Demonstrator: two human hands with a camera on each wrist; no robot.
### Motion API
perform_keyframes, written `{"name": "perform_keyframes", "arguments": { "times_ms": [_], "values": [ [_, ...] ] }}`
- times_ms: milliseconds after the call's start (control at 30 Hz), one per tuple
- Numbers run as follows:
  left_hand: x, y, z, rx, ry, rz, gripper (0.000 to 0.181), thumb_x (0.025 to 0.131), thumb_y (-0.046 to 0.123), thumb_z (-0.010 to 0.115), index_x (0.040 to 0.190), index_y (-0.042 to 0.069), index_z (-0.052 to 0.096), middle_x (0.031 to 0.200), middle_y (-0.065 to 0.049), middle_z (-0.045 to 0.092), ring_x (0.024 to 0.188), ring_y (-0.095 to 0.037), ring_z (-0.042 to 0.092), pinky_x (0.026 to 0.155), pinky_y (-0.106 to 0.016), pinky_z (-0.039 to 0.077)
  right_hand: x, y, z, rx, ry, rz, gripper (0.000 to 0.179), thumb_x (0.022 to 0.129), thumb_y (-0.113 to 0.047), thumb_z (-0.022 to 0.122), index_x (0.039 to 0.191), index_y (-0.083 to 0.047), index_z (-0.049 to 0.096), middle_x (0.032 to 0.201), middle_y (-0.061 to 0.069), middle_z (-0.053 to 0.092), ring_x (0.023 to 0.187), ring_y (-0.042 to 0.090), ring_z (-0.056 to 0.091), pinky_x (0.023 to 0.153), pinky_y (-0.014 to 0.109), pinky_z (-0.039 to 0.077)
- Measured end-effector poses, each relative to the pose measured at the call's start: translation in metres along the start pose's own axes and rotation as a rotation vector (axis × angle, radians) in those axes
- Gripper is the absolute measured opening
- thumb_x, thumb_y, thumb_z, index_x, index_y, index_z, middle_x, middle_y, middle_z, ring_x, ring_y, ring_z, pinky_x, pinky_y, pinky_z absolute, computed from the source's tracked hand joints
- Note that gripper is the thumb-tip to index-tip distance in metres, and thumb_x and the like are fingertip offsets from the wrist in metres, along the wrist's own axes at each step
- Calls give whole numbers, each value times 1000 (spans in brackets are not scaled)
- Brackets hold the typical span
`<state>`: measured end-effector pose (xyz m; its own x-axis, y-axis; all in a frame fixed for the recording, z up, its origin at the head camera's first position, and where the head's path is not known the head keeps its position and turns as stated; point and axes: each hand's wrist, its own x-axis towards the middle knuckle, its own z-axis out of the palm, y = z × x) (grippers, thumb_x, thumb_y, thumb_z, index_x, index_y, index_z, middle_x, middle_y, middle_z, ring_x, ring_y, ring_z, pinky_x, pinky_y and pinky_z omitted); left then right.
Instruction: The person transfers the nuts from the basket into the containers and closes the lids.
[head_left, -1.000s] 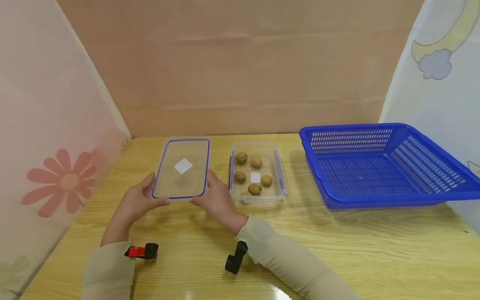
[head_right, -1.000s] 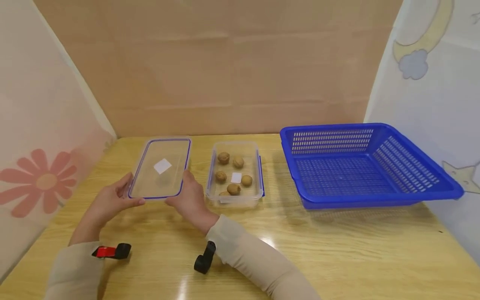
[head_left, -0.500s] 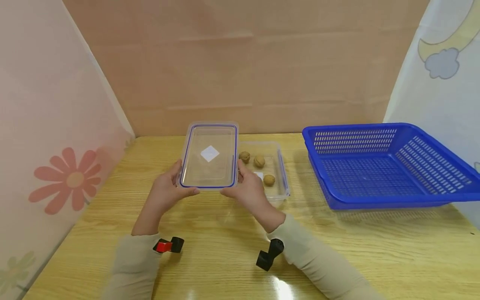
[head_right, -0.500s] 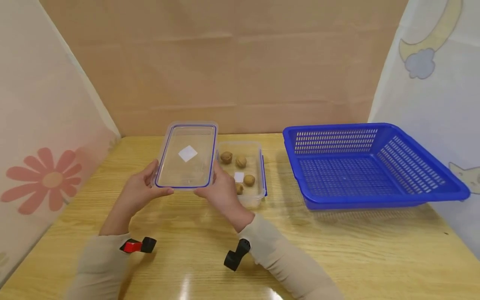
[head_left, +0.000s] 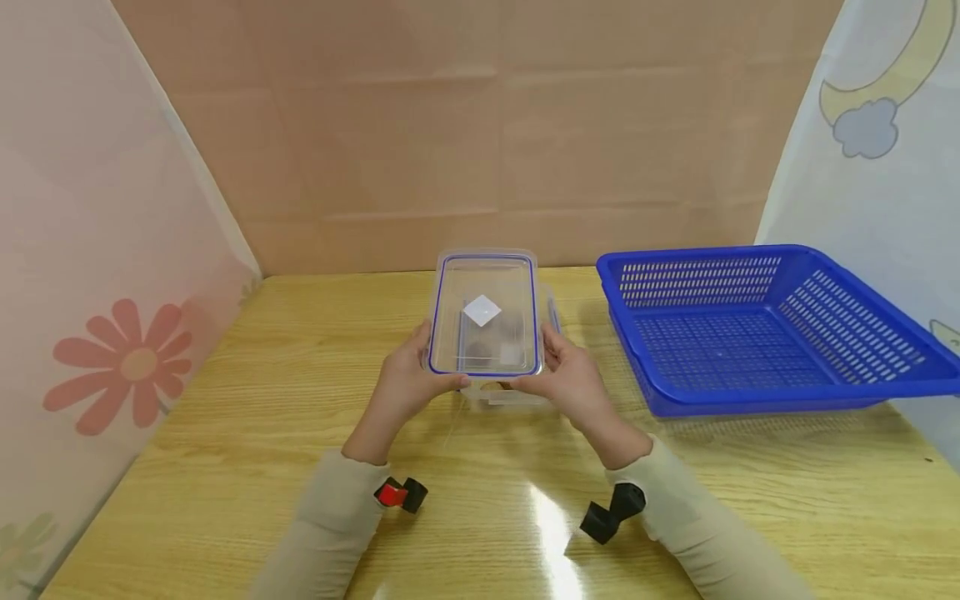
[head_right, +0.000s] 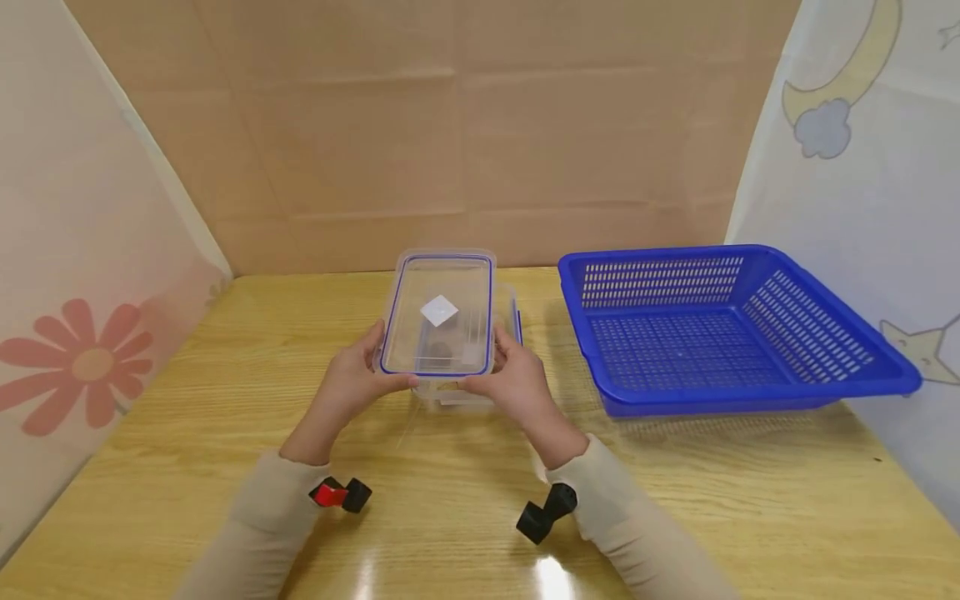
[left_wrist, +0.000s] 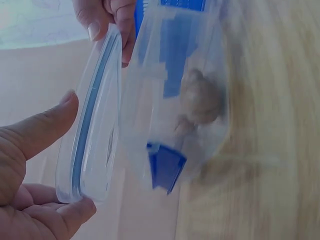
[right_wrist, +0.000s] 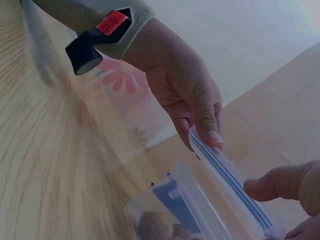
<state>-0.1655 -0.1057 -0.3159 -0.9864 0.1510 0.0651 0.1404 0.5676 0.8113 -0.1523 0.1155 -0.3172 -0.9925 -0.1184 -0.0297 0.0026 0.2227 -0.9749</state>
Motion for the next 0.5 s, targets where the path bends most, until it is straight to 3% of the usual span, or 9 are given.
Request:
{"name": "perform_keyframes", "arguments": {
  "times_ms": [200,333,500],
  "values": [
    [4,3,20,-34,6,-15,102,63,27,85,147,16,28,131,-10,53,114,-29,54,96,-44,45,-5,8,-17,-2,16,42,89,72,6,72,147,-6,24,149,14,31,134,28,34,101,37,40],
    [5,3,27,-46,16,4,102,63,26,85,147,15,28,129,-11,55,112,-28,55,94,-44,46,-6,12,-22,60,23,32,85,74,11,67,146,-1,24,147,20,30,134,31,32,103,37,36],
    [8,2,29,-143,-2,8,102,65,20,84,148,13,24,145,-7,39,125,-26,46,100,-37,42,-2,12,-22,129,125,49,63,85,5,58,142,3,31,141,23,39,129,30,39,106,38,35]
  ]
}}
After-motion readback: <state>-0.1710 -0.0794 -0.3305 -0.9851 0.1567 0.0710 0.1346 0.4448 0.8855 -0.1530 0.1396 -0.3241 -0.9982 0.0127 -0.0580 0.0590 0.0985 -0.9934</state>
